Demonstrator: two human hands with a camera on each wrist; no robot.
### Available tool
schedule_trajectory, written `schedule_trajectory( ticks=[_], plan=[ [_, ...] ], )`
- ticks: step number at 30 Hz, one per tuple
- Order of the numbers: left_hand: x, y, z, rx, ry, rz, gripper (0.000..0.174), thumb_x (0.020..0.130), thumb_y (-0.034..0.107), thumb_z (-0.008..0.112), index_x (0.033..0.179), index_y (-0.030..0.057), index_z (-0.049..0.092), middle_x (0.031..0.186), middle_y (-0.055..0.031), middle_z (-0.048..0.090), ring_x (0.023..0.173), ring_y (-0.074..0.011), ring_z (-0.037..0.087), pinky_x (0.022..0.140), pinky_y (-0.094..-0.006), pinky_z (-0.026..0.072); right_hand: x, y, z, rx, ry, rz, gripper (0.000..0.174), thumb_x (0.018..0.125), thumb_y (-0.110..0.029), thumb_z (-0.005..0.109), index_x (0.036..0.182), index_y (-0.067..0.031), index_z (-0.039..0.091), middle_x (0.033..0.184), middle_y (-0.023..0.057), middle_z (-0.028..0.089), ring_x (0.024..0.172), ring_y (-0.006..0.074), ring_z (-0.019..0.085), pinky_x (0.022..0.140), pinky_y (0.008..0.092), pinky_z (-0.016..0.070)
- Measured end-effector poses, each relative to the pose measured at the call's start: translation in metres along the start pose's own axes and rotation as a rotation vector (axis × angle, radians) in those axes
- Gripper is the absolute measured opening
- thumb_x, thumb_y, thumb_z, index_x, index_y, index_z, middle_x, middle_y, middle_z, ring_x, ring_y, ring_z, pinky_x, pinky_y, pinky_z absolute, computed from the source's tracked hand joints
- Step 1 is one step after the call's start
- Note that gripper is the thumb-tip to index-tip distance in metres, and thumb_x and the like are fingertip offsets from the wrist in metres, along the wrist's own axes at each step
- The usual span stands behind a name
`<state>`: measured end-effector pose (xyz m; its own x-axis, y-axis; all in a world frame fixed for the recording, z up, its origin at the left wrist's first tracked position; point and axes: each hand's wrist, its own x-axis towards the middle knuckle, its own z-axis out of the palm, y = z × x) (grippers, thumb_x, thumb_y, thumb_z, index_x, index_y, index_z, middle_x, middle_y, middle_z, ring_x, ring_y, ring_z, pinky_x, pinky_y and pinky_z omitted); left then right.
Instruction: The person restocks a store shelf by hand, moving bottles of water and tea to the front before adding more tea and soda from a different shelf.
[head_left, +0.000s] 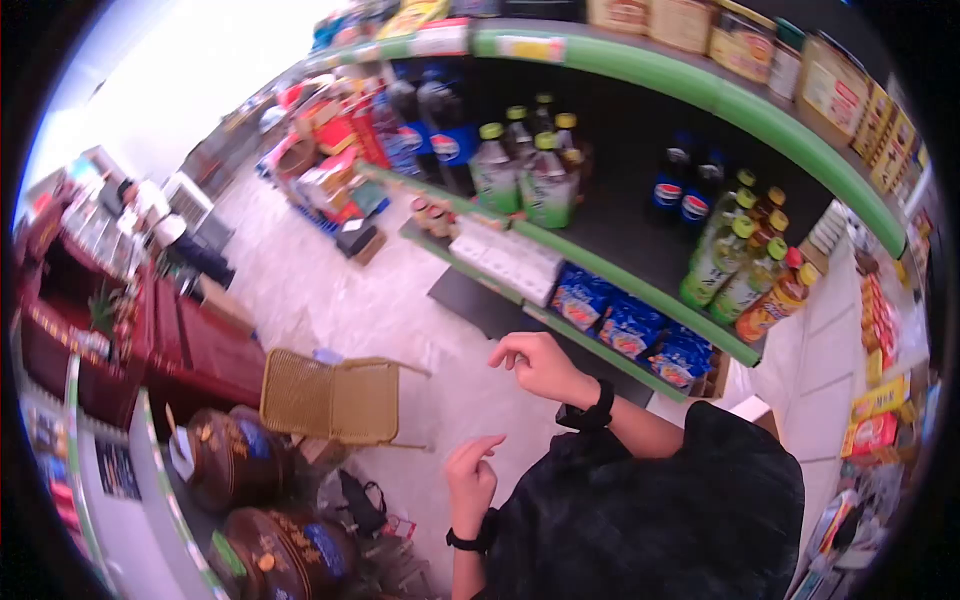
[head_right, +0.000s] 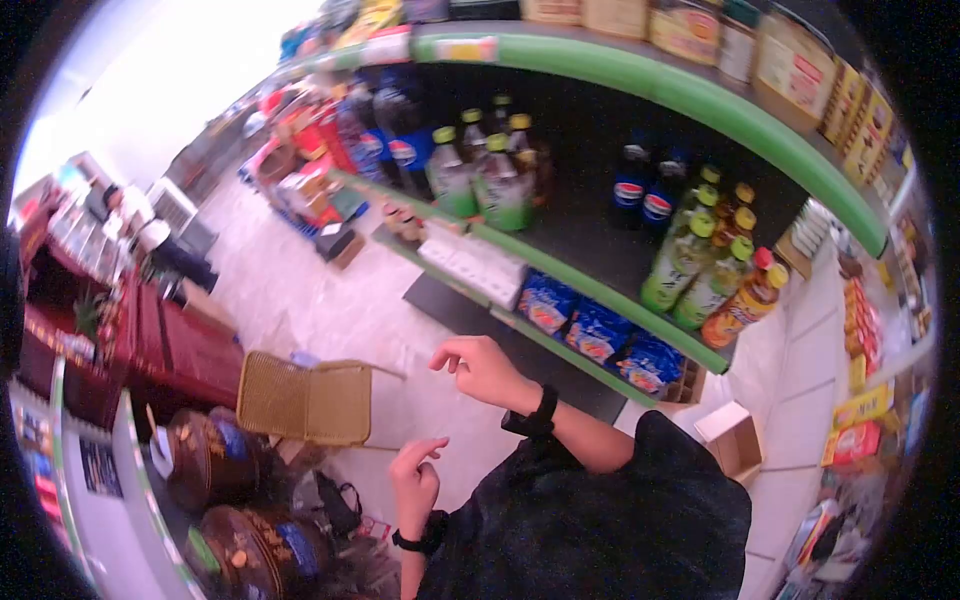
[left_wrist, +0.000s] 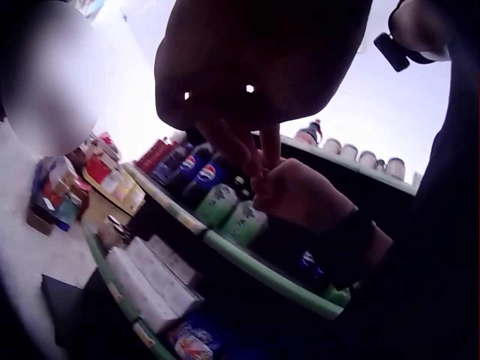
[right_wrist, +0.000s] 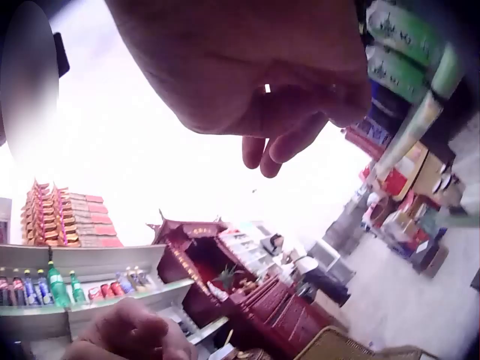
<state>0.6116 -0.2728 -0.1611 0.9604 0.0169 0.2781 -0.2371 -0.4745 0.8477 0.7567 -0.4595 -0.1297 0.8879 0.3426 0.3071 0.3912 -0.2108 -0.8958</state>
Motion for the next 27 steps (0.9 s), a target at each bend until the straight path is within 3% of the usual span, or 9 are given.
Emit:
schedule_trajectory(
  ticks=[5,7,13,16,17,20,22,25,27],
  plan=[
    [0.086,0.026,0.084,-0.149,-0.278,0.185,0.055,0.066,-0.019,0.042,0.103,0.0034,0.077,0.092,-0.0144,0.073,0.078,-0.0256,0.068,0.073,-0.0343,0.0549,-0.021,0.032,-0.104,-0.089,0.292,0.088,0.035,0.077,0.012,0.045,0.094,0.0003,0.072,0.082,0.0122,0.07,0.078,0.019,0.066,0.071,0.0322,0.0522],
    [0.116,0.036,0.108,-0.191,-0.368,0.255,0.055,0.067,-0.019,0.041,0.101,0.0024,0.077,0.091,-0.0149,0.073,0.078,-0.025,0.068,0.074,-0.0342,0.0552,-0.034,0.034,-0.132,0.027,0.381,0.165,0.039,0.077,0.017,0.04,0.094,0.0018,0.071,0.088,0.0101,0.072,0.079,0.0171,0.066,0.072,0.0301,0.0532],
    [0.213,0.061,0.169,-0.272,-0.563,0.438,0.053,0.067,-0.018,0.041,0.1,0.0017,0.077,0.093,-0.0159,0.073,0.081,-0.029,0.07,0.077,-0.0357,0.0563,-0.063,0.049,-0.163,0.031,0.632,0.315,0.031,0.084,0.015,0.05,0.104,0.0016,0.07,0.094,0.008,0.074,0.089,0.0149,0.069,0.079,0.0286,0.0552],
    [0.27,0.087,0.195,-0.33,-0.623,0.56,0.051,0.067,-0.017,0.041,0.1,0.0008,0.077,0.097,-0.0174,0.074,0.089,-0.0311,0.072,0.08,-0.0341,0.0567,-0.059,0.052,-0.171,-0.079,0.719,0.323,0.029,0.085,0.009,0.056,0.109,0.0002,0.069,0.102,0.0123,0.072,0.089,0.0197,0.071,0.078,0.0307,0.0567],
    [0.288,0.094,0.205,-0.336,-0.612,0.623,0.048,0.071,-0.015,0.048,0.107,0.0014,0.075,0.098,-0.0165,0.072,0.09,-0.0317,0.069,0.085,-0.0349,0.0553,-0.055,0.052,-0.172,-0.116,0.747,0.328,0.029,0.085,0.009,0.057,0.11,-0.0001,0.068,0.103,0.0127,0.071,0.089,0.0201,0.071,0.078,0.0309,0.057],
    [0.335,0.121,0.235,-0.434,-0.598,0.554,0.041,0.078,-0.009,0.056,0.115,0.0014,0.071,0.106,-0.016,0.071,0.098,-0.0311,0.068,0.085,-0.037,0.0554,-0.032,0.059,-0.187,-0.257,0.838,0.35,0.036,0.083,0.006,0.059,0.117,-0.0019,0.065,0.118,0.0144,0.066,0.094,0.0247,0.071,0.079,0.0331,0.0576],
    [0.363,0.133,0.257,-0.457,-0.574,0.587,0.043,0.083,-0.005,0.064,0.126,0.0001,0.066,0.116,-0.0153,0.067,0.107,-0.0277,0.066,0.086,-0.0395,0.0562,-0.017,0.067,-0.189,-0.303,0.886,0.366,0.04,0.083,0.004,0.06,0.123,-0.0031,0.063,0.128,0.0162,0.061,0.098,0.0272,0.07,0.08,0.034,0.0574],
    [0.398,0.144,0.297,-0.383,-0.516,0.668,0.045,0.087,0.005,0.071,0.131,0.0,0.061,0.124,-0.0174,0.063,0.113,-0.0295,0.063,0.087,-0.0391,0.0548,0.011,0.078,-0.203,-0.371,0.933,0.335,0.049,0.083,-0.001,0.062,0.132,-0.0053,0.058,0.143,0.0197,0.051,0.105,0.032,0.067,0.081,0.036,0.0569],
    [0.406,0.157,0.304,-0.416,-0.658,0.557,0.034,0.089,0.012,0.074,0.119,-0.0011,0.067,0.112,-0.0186,0.069,0.106,-0.0302,0.067,0.086,-0.0387,0.0527,0.024,0.088,-0.208,-0.446,0.959,0.338,0.056,0.082,-0.005,0.063,0.137,-0.0067,0.055,0.15,0.0221,0.043,0.109,0.035,0.065,0.083,0.0378,0.0566]
  ],
)
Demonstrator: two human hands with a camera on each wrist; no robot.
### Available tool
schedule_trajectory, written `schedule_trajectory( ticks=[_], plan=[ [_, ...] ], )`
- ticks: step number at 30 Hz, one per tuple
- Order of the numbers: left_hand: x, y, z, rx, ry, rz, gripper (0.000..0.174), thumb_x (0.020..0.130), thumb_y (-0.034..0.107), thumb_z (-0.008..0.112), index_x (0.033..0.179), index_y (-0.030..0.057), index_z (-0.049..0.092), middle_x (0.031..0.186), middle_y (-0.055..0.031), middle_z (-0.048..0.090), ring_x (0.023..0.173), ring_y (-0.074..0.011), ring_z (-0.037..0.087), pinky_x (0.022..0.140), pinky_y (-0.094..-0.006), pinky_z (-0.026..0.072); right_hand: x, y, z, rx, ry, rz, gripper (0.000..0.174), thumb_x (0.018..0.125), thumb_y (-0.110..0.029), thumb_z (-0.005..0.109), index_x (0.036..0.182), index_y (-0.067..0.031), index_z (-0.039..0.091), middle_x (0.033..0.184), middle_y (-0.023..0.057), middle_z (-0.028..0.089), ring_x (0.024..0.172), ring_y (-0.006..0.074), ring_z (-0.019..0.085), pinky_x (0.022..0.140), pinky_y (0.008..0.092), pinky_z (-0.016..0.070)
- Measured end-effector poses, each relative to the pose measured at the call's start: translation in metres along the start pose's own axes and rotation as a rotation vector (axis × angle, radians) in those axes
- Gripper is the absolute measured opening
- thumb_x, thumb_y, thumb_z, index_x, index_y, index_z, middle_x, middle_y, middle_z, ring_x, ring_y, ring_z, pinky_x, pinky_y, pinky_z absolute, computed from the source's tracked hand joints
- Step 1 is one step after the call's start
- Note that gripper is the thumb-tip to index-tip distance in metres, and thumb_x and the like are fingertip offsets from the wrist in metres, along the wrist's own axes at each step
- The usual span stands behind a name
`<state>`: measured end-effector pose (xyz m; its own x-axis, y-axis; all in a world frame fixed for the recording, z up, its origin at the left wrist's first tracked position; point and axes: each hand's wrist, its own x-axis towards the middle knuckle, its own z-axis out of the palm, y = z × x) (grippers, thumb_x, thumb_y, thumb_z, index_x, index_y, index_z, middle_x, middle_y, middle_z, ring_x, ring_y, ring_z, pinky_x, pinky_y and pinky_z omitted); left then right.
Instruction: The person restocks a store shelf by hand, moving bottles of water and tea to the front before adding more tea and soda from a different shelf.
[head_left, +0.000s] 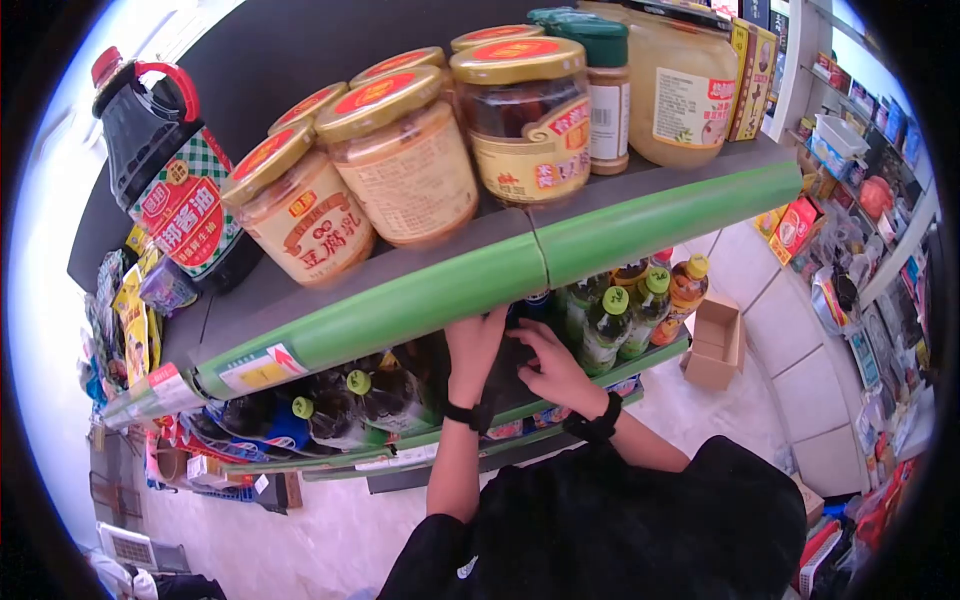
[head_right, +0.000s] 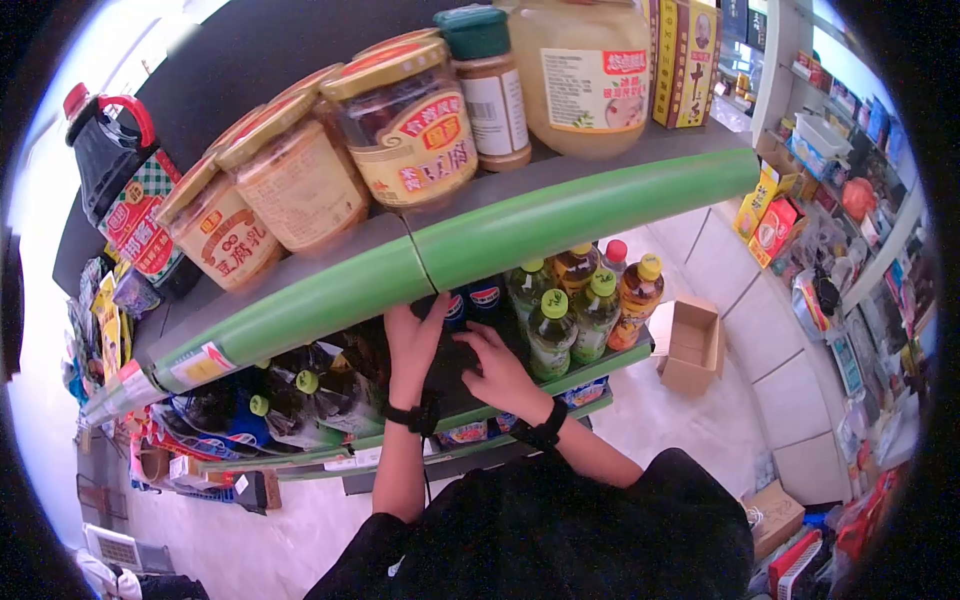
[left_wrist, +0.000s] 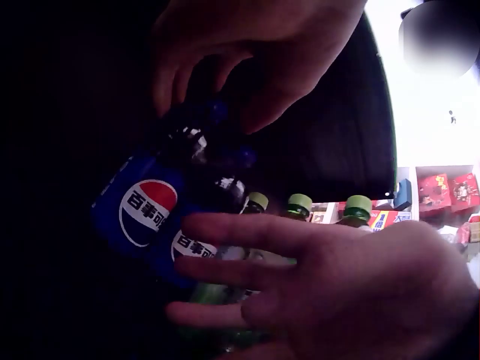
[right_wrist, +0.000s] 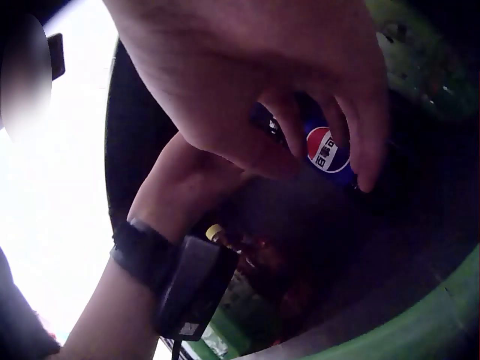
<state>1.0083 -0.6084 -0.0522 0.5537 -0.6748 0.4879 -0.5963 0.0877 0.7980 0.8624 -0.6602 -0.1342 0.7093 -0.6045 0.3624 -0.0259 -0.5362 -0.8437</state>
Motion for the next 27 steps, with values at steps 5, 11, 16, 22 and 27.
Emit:
schedule_trajectory(
  ticks=[5,11,16,22,27],
  plan=[
    [0.007,-0.025,0.014,0.08,-0.096,-0.016,0.025,0.091,0.016,0.073,0.108,-0.002,0.071,0.101,-0.0209,0.074,0.095,-0.0381,0.07,0.086,-0.0449,0.0519,0.015,0.001,0.012,-0.018,-0.028,0.102,0.063,0.083,-0.004,0.066,0.144,-0.0057,0.05,0.155,0.0201,0.035,0.126,0.0352,0.055,0.093,0.0392,0.056],
    [-0.014,-0.012,0.003,0.16,-0.07,0.057,0.042,0.088,0.015,0.076,0.125,-0.0014,0.063,0.118,-0.0251,0.068,0.108,-0.0457,0.064,0.092,-0.0482,0.0508,0.016,0.012,0.015,-0.1,-0.015,0.034,0.062,0.082,-0.009,0.071,0.14,-0.0027,0.053,0.158,0.0287,0.031,0.144,0.0458,0.039,0.112,0.0469,0.0439],
    [-0.05,0.005,0.002,0.039,0.064,-0.055,0.068,0.083,0.013,0.082,0.141,-0.0025,0.049,0.135,-0.0282,0.057,0.119,-0.0465,0.06,0.098,-0.0472,0.0506,0.01,0.019,0.014,-0.168,-0.056,-0.086,0.05,0.081,-0.01,0.073,0.13,-0.0024,0.063,0.161,0.0336,0.026,0.145,0.0507,0.036,0.118,0.0505,0.0375],
    [-0.106,0.023,-0.007,0.086,0.26,0.047,0.073,0.08,0.009,0.084,0.143,-0.0027,0.049,0.143,-0.0221,0.055,0.129,-0.0353,0.06,0.105,-0.0424,0.0507,-0.014,0.001,0.007,-0.094,-0.066,-0.292,0.027,0.079,-0.01,0.076,0.105,-0.0021,0.075,0.158,0.0274,0.039,0.143,0.0472,0.042,0.117,0.0488,0.0387],
    [-0.179,0.075,-0.016,0.056,0.478,-0.124,0.07,0.075,0.007,0.086,0.137,-0.0019,0.055,0.141,-0.0219,0.06,0.129,-0.0369,0.061,0.107,-0.0415,0.0497,-0.052,-0.019,0.002,0.101,-0.169,-0.386,0.011,0.073,-0.007,0.081,0.08,-0.0013,0.074,0.149,0.0225,0.054,0.136,0.0421,0.053,0.114,0.0474,0.0424]
  ],
)
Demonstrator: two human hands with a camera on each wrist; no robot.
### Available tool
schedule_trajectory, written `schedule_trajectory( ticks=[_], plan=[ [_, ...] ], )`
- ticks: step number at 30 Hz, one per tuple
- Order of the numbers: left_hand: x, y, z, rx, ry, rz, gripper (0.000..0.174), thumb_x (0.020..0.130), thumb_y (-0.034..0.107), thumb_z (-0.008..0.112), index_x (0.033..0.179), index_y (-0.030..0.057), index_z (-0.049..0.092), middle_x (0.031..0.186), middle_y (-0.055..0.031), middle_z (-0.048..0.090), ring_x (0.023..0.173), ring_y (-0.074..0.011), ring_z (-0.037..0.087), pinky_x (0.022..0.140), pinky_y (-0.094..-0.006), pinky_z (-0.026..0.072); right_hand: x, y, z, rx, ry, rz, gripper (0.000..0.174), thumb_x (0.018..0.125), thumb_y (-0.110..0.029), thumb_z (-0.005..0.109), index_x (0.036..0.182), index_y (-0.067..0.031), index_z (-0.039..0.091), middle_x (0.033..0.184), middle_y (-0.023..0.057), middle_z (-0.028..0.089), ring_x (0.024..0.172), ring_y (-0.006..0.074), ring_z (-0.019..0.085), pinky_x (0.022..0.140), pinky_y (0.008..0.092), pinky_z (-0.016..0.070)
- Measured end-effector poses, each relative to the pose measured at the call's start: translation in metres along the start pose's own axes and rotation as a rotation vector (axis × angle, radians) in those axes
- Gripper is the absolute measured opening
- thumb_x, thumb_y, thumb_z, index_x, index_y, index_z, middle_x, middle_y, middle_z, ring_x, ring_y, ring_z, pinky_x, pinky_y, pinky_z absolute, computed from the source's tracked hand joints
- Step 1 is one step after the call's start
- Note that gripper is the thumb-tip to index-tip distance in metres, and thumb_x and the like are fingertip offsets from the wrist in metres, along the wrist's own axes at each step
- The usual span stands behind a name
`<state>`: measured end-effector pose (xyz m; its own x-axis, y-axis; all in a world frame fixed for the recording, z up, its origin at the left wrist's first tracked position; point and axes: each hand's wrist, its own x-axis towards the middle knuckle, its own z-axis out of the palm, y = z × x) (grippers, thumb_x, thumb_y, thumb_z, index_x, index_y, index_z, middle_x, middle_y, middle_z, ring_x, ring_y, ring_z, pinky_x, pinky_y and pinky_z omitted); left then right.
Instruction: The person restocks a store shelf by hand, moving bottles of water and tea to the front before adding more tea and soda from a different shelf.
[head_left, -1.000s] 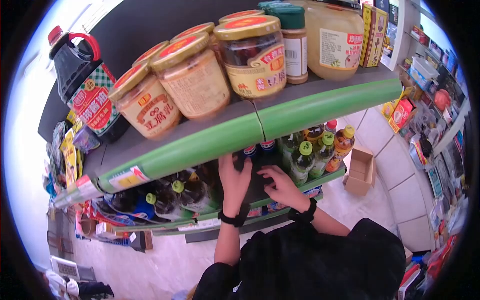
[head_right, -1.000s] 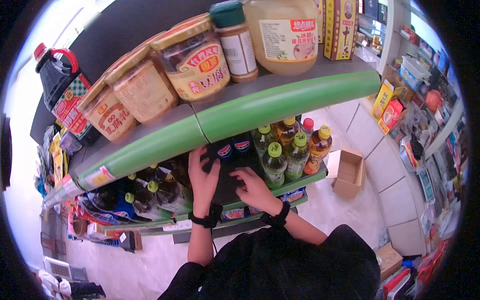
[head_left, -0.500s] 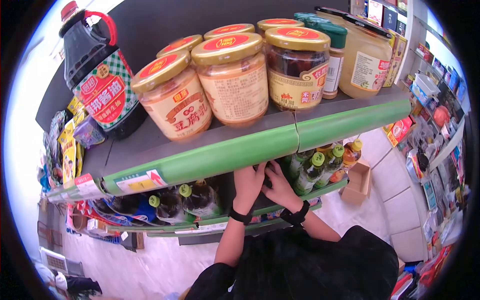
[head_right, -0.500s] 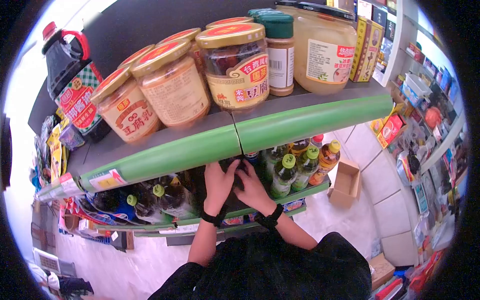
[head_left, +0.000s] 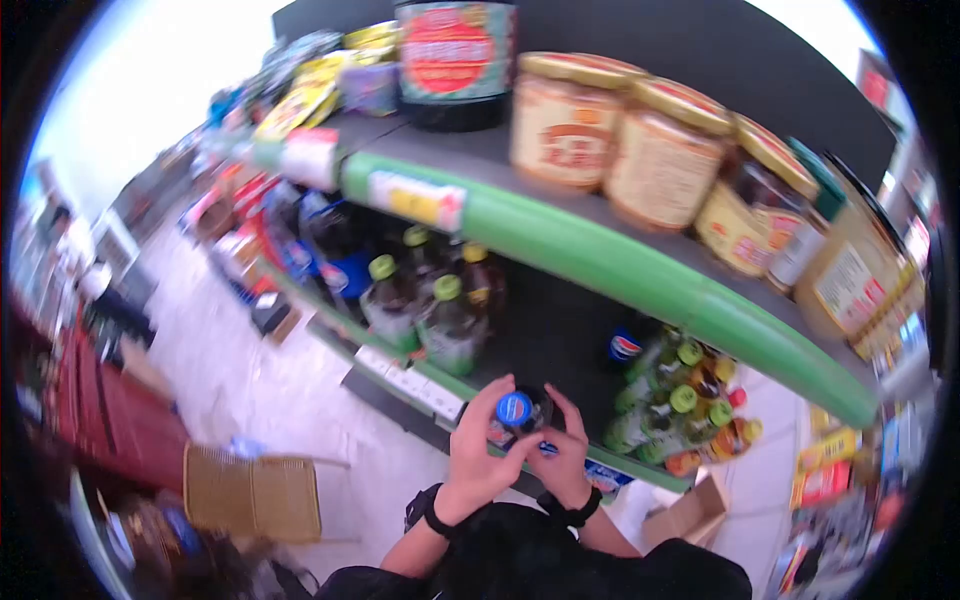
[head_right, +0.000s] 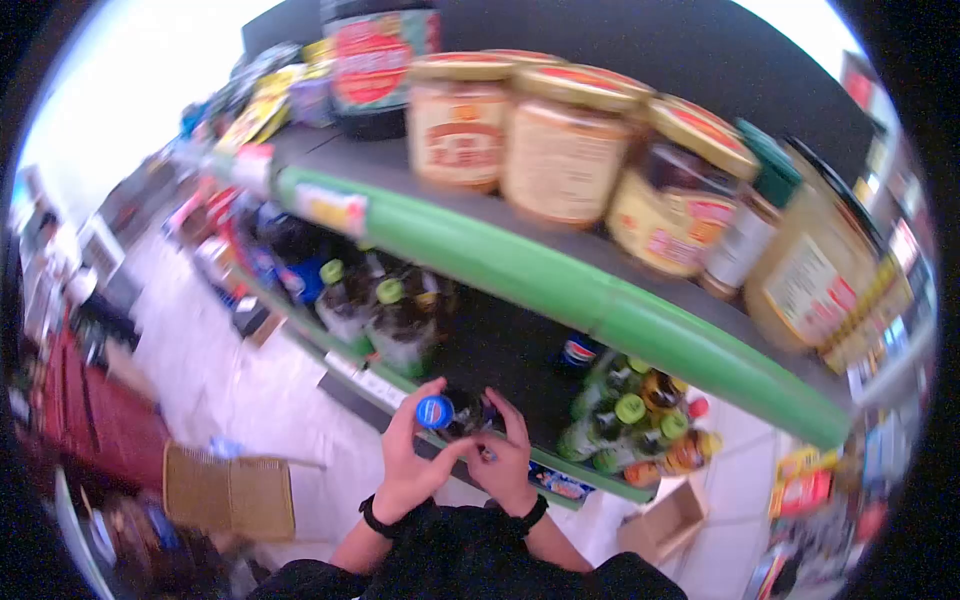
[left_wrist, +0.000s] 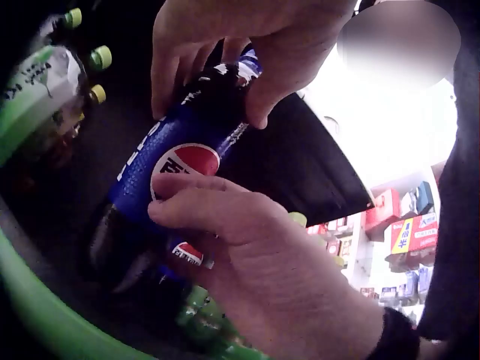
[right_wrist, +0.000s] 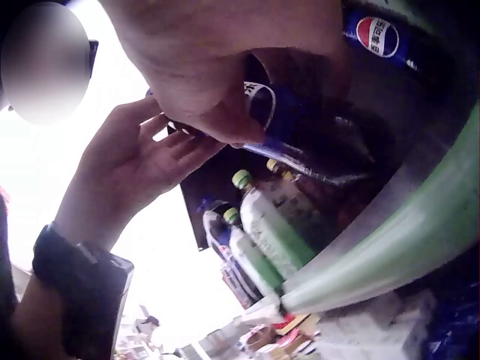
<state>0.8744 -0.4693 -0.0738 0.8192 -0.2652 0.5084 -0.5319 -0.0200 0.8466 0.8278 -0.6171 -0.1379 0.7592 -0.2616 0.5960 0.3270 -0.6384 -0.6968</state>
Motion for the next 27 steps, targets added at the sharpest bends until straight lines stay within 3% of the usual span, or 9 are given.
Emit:
schedule_trajectory(
  ticks=[1,5,7,14,20,23,25,26,27],
  plan=[
    [-0.014,0.006,-0.009,0.022,0.035,-0.021,0.072,0.076,0.007,0.087,0.139,-0.0026,0.053,0.142,-0.0212,0.059,0.129,-0.0339,0.061,0.106,-0.0406,0.0506,-0.008,-0.006,0.003,0.063,-0.032,0.012,0.01,0.073,-0.005,0.081,0.076,-0.001,0.073,0.148,0.0216,0.055,0.135,0.0417,0.054,0.113,0.0471,0.043],
    [-0.066,0.03,-0.035,0.119,0.163,-0.114,0.076,0.074,0.006,0.09,0.14,-0.0036,0.053,0.142,-0.0198,0.06,0.127,-0.0276,0.063,0.103,-0.0389,0.0536,-0.058,-0.005,0.026,0.503,-0.134,0.065,0.057,0.077,-0.007,0.086,0.124,0.0025,0.054,0.141,0.0271,0.058,0.131,0.0351,0.058,0.109,0.0446,0.0471],
    [-0.088,0.044,-0.045,0.206,0.193,-0.152,0.074,0.074,0.006,0.09,0.138,-0.0032,0.056,0.14,-0.0197,0.061,0.126,-0.0277,0.064,0.102,-0.0388,0.0543,-0.076,-0.006,0.028,0.41,-0.317,0.064,0.086,0.077,-0.012,0.089,0.142,0.0018,0.036,0.137,0.0273,0.06,0.128,0.0322,0.06,0.107,0.0427,0.0479],
    [-0.15,0.097,-0.056,0.456,0.222,-0.109,0.067,0.072,0.011,0.087,0.134,0.0042,0.063,0.134,-0.0175,0.066,0.108,-0.0358,0.071,0.091,-0.0388,0.0583,-0.096,-0.049,0.031,0.577,-0.811,0.267,0.064,0.069,-0.021,0.094,0.123,-0.0031,0.064,0.114,0.0111,0.073,0.103,0.0204,0.072,0.089,0.0358,0.0569],
    [-0.189,0.177,-0.114,0.858,-0.179,-0.294,0.048,0.085,0.024,0.08,0.127,0.007,0.065,0.123,-0.0179,0.068,0.107,-0.0371,0.069,0.089,-0.0433,0.0574,-0.133,-0.091,0.046,0.748,-0.961,0.24,0.062,0.069,-0.022,0.095,0.12,-0.0013,0.067,0.112,0.0098,0.074,0.102,0.015,0.07,0.092,0.0337,0.0561],
    [-0.198,0.263,-0.15,1.211,-0.147,-0.25,0.039,0.081,0.024,0.08,0.114,0.0062,0.069,0.119,-0.0157,0.069,0.104,-0.0346,0.068,0.089,-0.0452,0.0563,-0.174,-0.093,0.057,0.632,-1.039,0.26,0.062,0.071,-0.027,0.095,0.119,0.0002,0.068,0.111,0.0111,0.075,0.103,0.0163,0.071,0.097,0.034,0.0544],
    [-0.212,0.307,-0.152,1.477,-0.006,-0.193,0.031,0.077,0.018,0.08,0.103,0.003,0.071,0.118,-0.0183,0.069,0.104,-0.038,0.068,0.09,-0.0481,0.0555,-0.2,-0.093,0.061,0.566,-1.205,0.302,0.063,0.071,-0.014,0.094,0.124,-0.0048,0.061,0.121,0.0065,0.069,0.112,0.0156,0.064,0.102,0.0348,0.0506],
    [-0.211,0.338,-0.142,1.59,-0.003,-0.274,0.029,0.079,0.016,0.079,0.103,0.0037,0.071,0.119,-0.0207,0.068,0.107,-0.0397,0.067,0.092,-0.0518,0.0548,-0.217,-0.098,0.063,0.614,-1.143,0.323,0.061,0.07,-0.019,0.093,0.121,-0.0024,0.063,0.112,0.0078,0.071,0.104,0.0168,0.067,0.098,0.0357,0.0526],
    [-0.215,0.361,-0.145,1.769,-0.067,-0.194,0.021,0.106,0.018,0.059,0.11,0.0044,0.075,0.119,-0.0108,0.07,0.098,-0.0227,0.066,0.081,-0.0321,0.0548,-0.232,-0.106,0.065,0.656,-1.088,0.342,0.06,0.07,-0.023,0.093,0.117,0.0001,0.065,0.104,0.009,0.073,0.096,0.0179,0.07,0.095,0.0366,0.0547]
  ],
)
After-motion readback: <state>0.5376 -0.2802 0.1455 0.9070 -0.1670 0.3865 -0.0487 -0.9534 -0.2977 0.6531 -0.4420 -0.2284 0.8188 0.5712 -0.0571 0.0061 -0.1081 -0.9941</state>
